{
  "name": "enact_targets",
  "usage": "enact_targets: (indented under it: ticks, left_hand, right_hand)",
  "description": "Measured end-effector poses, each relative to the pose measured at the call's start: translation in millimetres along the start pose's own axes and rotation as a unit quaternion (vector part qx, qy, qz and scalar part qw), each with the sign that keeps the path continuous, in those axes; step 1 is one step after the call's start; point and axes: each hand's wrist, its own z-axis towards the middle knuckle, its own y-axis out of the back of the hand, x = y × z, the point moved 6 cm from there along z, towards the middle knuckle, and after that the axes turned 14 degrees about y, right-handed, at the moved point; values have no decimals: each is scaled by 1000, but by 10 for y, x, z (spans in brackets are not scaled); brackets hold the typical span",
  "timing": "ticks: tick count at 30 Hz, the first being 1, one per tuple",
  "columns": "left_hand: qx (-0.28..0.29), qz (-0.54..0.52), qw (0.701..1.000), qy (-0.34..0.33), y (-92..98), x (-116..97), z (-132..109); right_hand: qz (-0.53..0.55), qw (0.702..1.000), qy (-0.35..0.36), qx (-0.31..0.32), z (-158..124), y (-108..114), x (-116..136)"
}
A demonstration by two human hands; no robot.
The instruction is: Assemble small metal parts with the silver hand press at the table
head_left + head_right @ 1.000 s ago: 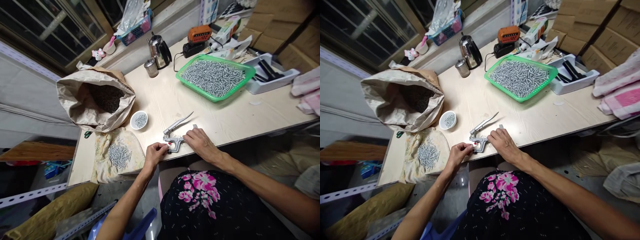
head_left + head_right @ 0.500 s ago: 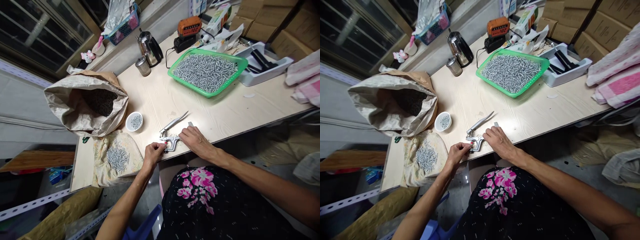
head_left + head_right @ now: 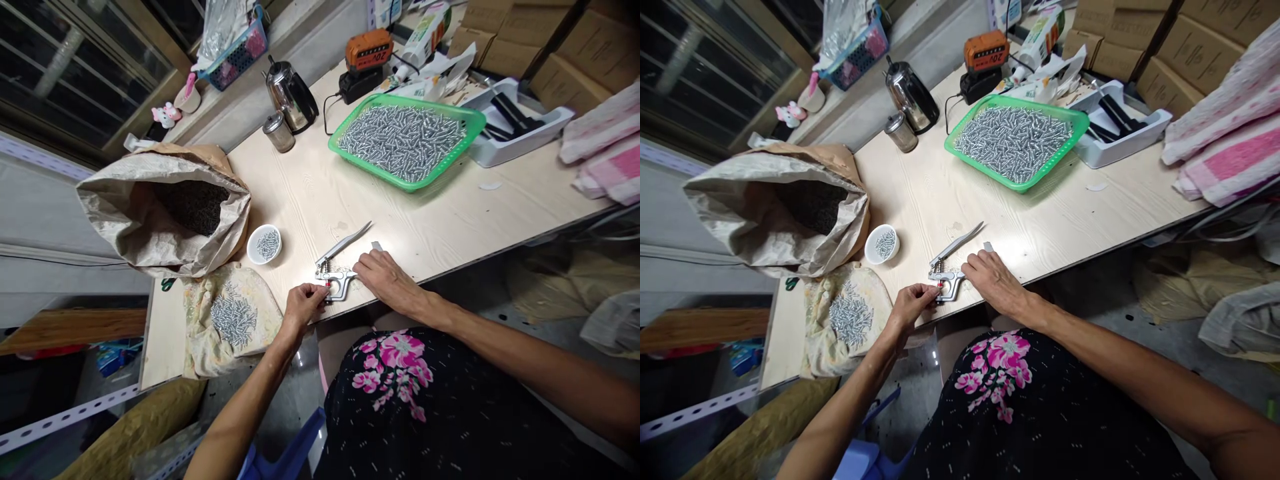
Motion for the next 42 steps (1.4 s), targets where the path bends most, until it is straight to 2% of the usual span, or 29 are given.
enact_targets:
  ticks: [7,13,23,29,32,37,42]
  left_hand:
    - [99,70,992,38,-6,-145,51]
    - [54,16,998,33,25,-100,59]
    - [54,46,997,-15,36,-65,5]
    - [69,64,996,-4,32,-63,-1]
    - [75,87,993,-1,47,-82,17]
    - [117,163,980,4,39,-140,3]
    - [123,190,974,21,24,-130,-23]
  right_hand:
    - [4,1000,0,10,10,-10,-2]
    - [-4,1000,-11,6,-2,35,1]
    - [14,1000,22,10,10,120,72]
    - [38,999,-5,27,7,36,12]
    - [46,998,1,34,13,32,16]
    - [55,998,16,35,26,77,39]
    - [86,995,4,44,15,45,18]
